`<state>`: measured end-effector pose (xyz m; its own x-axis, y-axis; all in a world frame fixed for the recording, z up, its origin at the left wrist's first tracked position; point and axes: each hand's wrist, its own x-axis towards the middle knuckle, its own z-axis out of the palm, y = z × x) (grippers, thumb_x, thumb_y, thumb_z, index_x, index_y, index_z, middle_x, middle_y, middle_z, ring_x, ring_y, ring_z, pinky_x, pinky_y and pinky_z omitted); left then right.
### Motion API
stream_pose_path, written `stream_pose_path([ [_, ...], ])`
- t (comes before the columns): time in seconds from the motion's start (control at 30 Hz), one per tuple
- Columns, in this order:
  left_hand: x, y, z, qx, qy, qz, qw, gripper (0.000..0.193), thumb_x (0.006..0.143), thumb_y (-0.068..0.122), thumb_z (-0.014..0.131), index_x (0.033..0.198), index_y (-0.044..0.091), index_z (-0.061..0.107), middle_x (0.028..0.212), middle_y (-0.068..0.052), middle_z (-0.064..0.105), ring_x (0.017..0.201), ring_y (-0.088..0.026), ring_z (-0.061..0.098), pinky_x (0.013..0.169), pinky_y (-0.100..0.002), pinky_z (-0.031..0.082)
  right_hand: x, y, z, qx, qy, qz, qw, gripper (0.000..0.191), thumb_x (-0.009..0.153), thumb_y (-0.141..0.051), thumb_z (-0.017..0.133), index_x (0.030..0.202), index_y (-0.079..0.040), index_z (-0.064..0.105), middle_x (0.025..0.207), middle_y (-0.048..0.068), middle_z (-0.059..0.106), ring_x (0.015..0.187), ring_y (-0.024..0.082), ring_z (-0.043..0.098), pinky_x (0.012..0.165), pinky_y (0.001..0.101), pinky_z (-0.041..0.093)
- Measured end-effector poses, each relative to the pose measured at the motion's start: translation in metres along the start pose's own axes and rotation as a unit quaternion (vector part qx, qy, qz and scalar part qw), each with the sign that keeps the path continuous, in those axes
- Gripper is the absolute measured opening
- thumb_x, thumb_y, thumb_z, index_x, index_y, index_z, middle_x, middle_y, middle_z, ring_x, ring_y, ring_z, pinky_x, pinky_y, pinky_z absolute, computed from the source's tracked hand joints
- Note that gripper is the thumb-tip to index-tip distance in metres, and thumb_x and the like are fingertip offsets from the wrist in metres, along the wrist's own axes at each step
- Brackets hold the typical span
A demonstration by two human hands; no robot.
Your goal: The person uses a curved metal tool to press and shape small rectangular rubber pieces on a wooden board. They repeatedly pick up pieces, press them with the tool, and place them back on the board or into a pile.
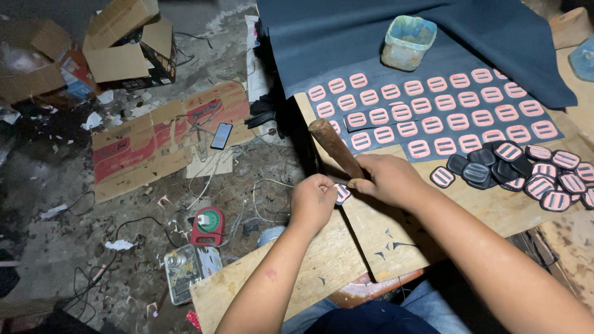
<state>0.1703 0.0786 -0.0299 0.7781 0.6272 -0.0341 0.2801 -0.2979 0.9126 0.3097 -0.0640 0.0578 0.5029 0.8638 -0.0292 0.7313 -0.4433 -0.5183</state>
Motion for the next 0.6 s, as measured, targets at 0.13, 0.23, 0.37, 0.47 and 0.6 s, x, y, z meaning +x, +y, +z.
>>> stream_pose_path([
  [0.13,0.001,-0.006,0.002,-0.046,0.009,-0.010,0.999,0.013,0.085,0.010,0.073,0.091,-0.001,0.071,0.078,-0.007,0.074,0.069,-0.012,0.068,0.064,-0.028,0.055,-0.009,0.003,-0.005,0.007,0.000,-0.028,1.000,0.039,0.079,-0.034,0.077,0.113,-0.017,0.069,0.098,0.014,0.074,0.093,0.039,0.067,0.076,0.0493,0.053],
  [0.23,0.006,-0.010,0.002,-0.089,0.001,-0.044,0.995,0.016,0.082,0.009,0.076,0.092,0.000,0.068,0.080,-0.005,0.074,0.071,-0.011,0.069,0.065,-0.027,0.056,-0.007,0.003,-0.005,-0.027,-0.020,0.015,0.999,0.036,0.081,-0.037,0.077,0.110,-0.016,0.069,0.097,0.013,0.074,0.094,0.038,0.068,0.078,0.0485,0.053],
  [0.37,0.009,-0.010,0.002,-0.102,-0.011,-0.087,0.991,0.014,0.083,0.010,0.078,0.088,-0.002,0.071,0.079,-0.006,0.076,0.069,-0.011,0.068,0.064,-0.027,0.055,-0.002,0.003,0.001,0.009,0.006,0.004,1.000,0.041,0.080,-0.034,0.076,0.118,-0.019,0.068,0.097,0.015,0.073,0.093,0.039,0.068,0.077,0.0482,0.053],
  [0.47,0.006,-0.011,0.003,-0.099,0.010,-0.079,0.992,0.014,0.082,0.009,0.079,0.087,-0.002,0.072,0.079,-0.007,0.075,0.069,-0.010,0.068,0.064,-0.026,0.054,-0.005,0.006,0.006,0.013,0.006,-0.007,1.000,0.039,0.080,-0.035,0.076,0.114,-0.017,0.068,0.097,0.014,0.074,0.093,0.038,0.068,0.077,0.0479,0.053],
  [0.6,0.006,-0.013,0.003,-0.133,0.020,-0.097,0.986,0.015,0.081,0.009,0.080,0.089,0.000,0.071,0.080,-0.005,0.074,0.069,-0.009,0.067,0.063,-0.026,0.054,-0.011,0.009,0.007,-0.041,0.010,-0.012,0.999,0.036,0.083,-0.036,0.077,0.110,-0.014,0.067,0.098,0.014,0.074,0.095,0.038,0.068,0.079,0.0483,0.053],
])
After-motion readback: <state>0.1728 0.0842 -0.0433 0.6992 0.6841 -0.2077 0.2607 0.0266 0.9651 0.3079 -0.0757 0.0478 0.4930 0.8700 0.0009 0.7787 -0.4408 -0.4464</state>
